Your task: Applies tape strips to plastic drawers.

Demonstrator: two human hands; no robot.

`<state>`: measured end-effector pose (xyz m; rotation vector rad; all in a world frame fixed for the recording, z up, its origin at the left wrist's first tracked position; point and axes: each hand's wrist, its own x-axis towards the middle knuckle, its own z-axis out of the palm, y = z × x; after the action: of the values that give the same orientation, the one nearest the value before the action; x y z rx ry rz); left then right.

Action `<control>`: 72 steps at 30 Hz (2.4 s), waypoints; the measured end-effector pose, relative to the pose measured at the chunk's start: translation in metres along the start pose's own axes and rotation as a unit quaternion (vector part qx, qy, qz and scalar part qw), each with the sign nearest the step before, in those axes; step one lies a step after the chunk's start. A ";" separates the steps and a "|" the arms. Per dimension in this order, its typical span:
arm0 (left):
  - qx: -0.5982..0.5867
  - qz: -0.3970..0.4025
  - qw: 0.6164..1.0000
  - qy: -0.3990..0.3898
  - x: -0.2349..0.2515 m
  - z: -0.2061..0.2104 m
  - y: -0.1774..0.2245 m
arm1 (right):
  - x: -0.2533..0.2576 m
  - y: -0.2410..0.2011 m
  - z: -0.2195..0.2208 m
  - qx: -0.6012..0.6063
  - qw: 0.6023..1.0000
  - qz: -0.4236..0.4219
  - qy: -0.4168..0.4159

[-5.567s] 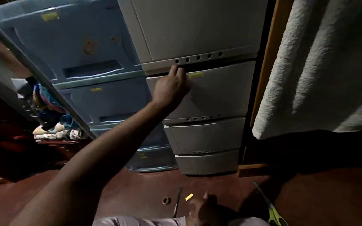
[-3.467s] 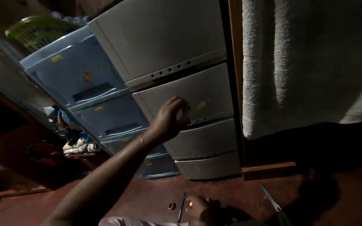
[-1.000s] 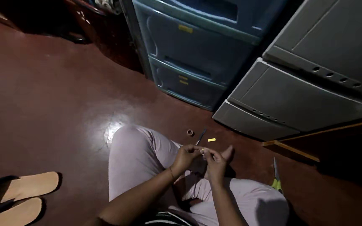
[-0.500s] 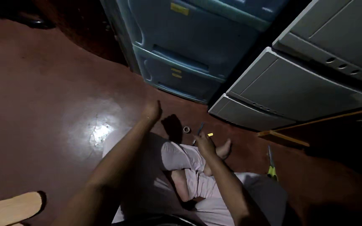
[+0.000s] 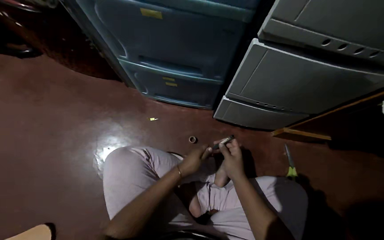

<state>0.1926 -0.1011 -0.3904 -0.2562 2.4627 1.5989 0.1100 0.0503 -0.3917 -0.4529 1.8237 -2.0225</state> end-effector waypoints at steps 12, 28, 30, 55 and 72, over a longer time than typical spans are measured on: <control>-0.450 -0.095 0.884 -0.076 -0.023 0.057 0.081 | -0.037 -0.044 -0.028 0.242 0.966 0.006 0.090; -0.327 -0.071 0.942 0.027 -0.038 0.062 0.073 | -0.063 -0.066 -0.117 -0.384 0.893 -0.185 -0.146; -0.311 -0.078 0.946 0.033 -0.037 0.064 0.077 | -0.069 -0.058 -0.115 -0.407 0.874 -0.223 -0.141; 0.042 -0.076 0.996 -0.024 -0.010 0.073 0.081 | -0.068 -0.019 -0.122 -0.426 0.846 -0.287 -0.144; 0.060 -0.106 0.988 0.097 0.082 0.035 0.025 | -0.028 -0.011 -0.135 -0.288 0.954 0.027 -0.078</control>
<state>0.1099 -0.0617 -0.4030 -0.6590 2.5579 1.3912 0.0695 0.1820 -0.3949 -0.6880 2.2759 -1.3430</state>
